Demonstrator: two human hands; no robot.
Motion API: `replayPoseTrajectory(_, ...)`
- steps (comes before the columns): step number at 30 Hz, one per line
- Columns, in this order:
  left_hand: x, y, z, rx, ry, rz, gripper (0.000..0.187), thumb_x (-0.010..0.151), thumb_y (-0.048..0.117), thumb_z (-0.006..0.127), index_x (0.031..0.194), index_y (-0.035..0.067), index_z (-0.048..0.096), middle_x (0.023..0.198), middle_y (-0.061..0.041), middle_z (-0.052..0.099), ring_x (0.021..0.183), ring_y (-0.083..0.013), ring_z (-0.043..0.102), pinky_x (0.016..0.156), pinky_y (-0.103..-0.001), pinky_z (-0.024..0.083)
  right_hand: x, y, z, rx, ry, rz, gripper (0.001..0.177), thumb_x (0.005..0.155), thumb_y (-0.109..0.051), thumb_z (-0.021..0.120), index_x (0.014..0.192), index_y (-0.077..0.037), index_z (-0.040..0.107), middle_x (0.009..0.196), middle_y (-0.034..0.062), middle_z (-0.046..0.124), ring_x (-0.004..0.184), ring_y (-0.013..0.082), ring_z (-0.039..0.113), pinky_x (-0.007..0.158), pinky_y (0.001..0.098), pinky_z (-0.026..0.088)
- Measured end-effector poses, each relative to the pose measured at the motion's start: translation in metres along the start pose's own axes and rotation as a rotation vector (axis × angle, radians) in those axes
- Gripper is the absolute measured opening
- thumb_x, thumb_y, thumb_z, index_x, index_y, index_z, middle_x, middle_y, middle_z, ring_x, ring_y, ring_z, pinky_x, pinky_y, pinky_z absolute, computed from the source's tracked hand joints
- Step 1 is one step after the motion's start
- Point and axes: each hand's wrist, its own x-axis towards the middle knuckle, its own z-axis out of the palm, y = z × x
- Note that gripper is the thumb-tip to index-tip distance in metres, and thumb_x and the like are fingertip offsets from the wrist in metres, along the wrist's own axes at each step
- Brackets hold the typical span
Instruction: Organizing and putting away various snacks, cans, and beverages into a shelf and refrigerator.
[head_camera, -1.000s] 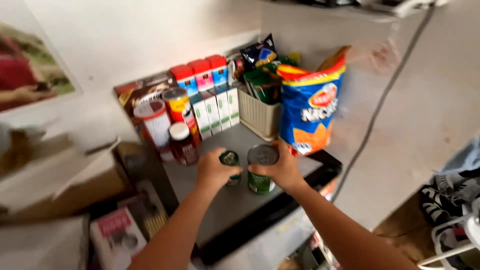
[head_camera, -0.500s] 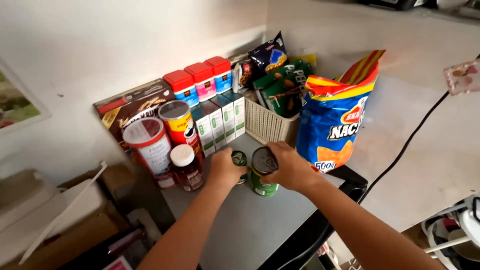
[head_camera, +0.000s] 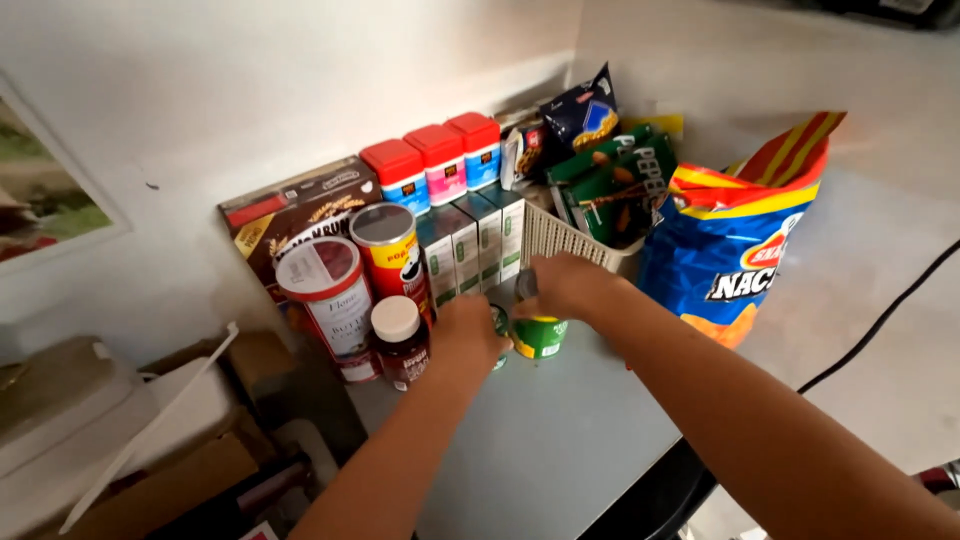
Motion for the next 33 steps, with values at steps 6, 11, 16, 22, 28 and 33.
replayPoseTrajectory(6,0.011,-0.001,-0.001,0.043,-0.056,-0.077,0.044,0.073,0.028,0.091,0.102,0.0,0.075,0.11,-0.018,0.073,0.108,-0.0352,0.07,0.088,-0.041,0.06,0.091,0.072,0.044,-0.098,0.13,-0.56,0.095,0.063,-0.021,0.078,0.155,-0.029,0.055,0.152,0.0204,0.047,0.13,0.0409,0.056,0.099,0.042,0.054)
replayPoseTrajectory(11,0.014,-0.002,-0.003,0.065,-0.076,-0.063,0.046,0.07,0.025,0.093,0.105,0.001,0.074,0.114,-0.016,0.071,0.112,-0.0357,0.067,0.09,-0.043,0.059,0.039,0.027,0.015,-0.047,0.047,-0.131,0.095,0.078,-0.036,0.089,0.155,-0.02,0.036,0.145,0.0196,0.047,0.133,0.0379,0.052,0.106,0.0438,0.046)
replayPoseTrajectory(16,0.025,-0.01,0.003,0.072,-0.003,0.02,0.043,0.072,0.011,0.088,0.111,0.004,0.072,0.125,-0.017,0.062,0.115,-0.038,0.063,0.091,-0.048,0.056,0.07,0.036,0.023,-0.082,0.047,-0.217,0.094,0.075,-0.012,0.084,0.155,-0.026,0.037,0.141,0.0157,0.051,0.132,0.0327,0.055,0.107,0.0401,0.048)
replayPoseTrajectory(22,0.029,-0.011,0.002,0.057,-0.086,-0.029,0.051,0.069,0.014,0.091,0.114,0.003,0.068,0.133,-0.018,0.05,0.116,-0.0395,0.062,0.094,-0.047,0.055,0.102,0.045,0.047,-0.061,0.286,-0.452,0.092,0.07,0.019,0.065,0.147,-0.028,0.048,0.156,0.0136,0.04,0.142,0.0377,0.039,0.114,0.0414,0.04)
replayPoseTrajectory(28,0.056,-0.015,0.01,0.076,0.043,0.06,0.032,0.078,0.007,0.081,0.107,0.001,0.07,0.131,-0.018,0.051,0.113,-0.0391,0.064,0.088,-0.051,0.056,0.109,0.042,0.046,-0.136,0.327,-0.323,0.092,0.076,0.019,0.058,0.151,-0.032,0.043,0.161,0.0086,0.035,0.146,0.0382,0.035,0.115,0.0427,0.039)
replayPoseTrajectory(33,0.066,-0.015,0.012,0.073,0.143,0.134,0.019,0.08,-0.005,0.07,0.098,-0.002,0.069,0.129,-0.02,0.051,0.103,-0.0415,0.067,0.078,-0.052,0.058,0.111,0.048,0.055,-0.204,0.47,-0.37,0.08,0.085,0.008,0.055,0.153,-0.032,0.041,0.158,0.0097,0.041,0.144,0.0379,0.039,0.108,0.0427,0.045)
